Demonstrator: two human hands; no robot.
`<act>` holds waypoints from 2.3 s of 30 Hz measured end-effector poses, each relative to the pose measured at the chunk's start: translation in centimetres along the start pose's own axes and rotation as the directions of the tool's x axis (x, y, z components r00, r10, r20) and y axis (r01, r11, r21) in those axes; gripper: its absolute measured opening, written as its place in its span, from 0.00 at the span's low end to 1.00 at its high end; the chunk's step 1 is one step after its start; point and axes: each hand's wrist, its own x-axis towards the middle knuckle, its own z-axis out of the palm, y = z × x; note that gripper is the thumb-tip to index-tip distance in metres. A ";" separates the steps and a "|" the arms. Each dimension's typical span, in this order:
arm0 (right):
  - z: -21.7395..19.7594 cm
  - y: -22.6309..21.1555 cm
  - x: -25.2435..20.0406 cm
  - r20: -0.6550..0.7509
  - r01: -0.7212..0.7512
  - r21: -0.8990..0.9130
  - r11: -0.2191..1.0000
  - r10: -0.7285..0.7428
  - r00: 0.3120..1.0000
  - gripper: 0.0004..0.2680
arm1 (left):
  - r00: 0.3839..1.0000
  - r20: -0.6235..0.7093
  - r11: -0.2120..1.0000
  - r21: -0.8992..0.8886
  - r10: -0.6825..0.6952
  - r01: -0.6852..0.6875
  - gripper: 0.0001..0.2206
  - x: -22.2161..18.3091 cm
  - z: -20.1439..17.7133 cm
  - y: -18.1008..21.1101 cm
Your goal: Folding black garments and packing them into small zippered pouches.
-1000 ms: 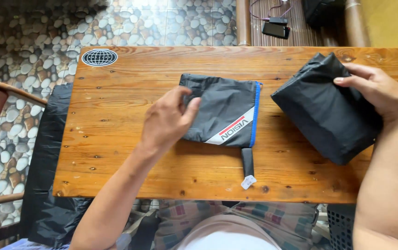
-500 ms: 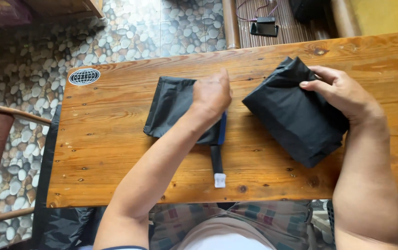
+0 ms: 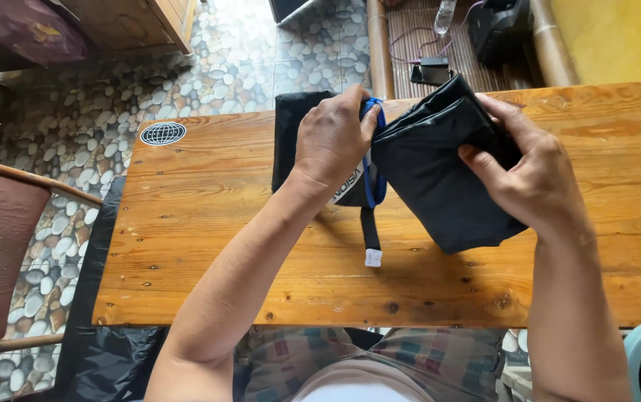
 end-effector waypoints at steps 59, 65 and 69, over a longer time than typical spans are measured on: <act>8.6 -1.4 1.6 0.054 0.393 -0.662 0.639 -0.482 0.874 0.13 | 0.908 -0.347 0.970 0.025 0.234 -0.240 0.10 -4.7 -1.8 -0.8; 8.8 -2.4 2.0 0.007 0.352 -0.610 0.710 -0.439 0.898 0.16 | 0.805 -0.400 0.885 0.351 0.439 -0.308 0.09 -4.5 -0.8 -0.4; 8.6 -3.5 1.5 -0.012 0.333 -0.603 0.725 -0.425 0.905 0.29 | 0.773 -0.402 0.853 0.402 0.491 -0.332 0.08 -4.5 -0.1 -0.2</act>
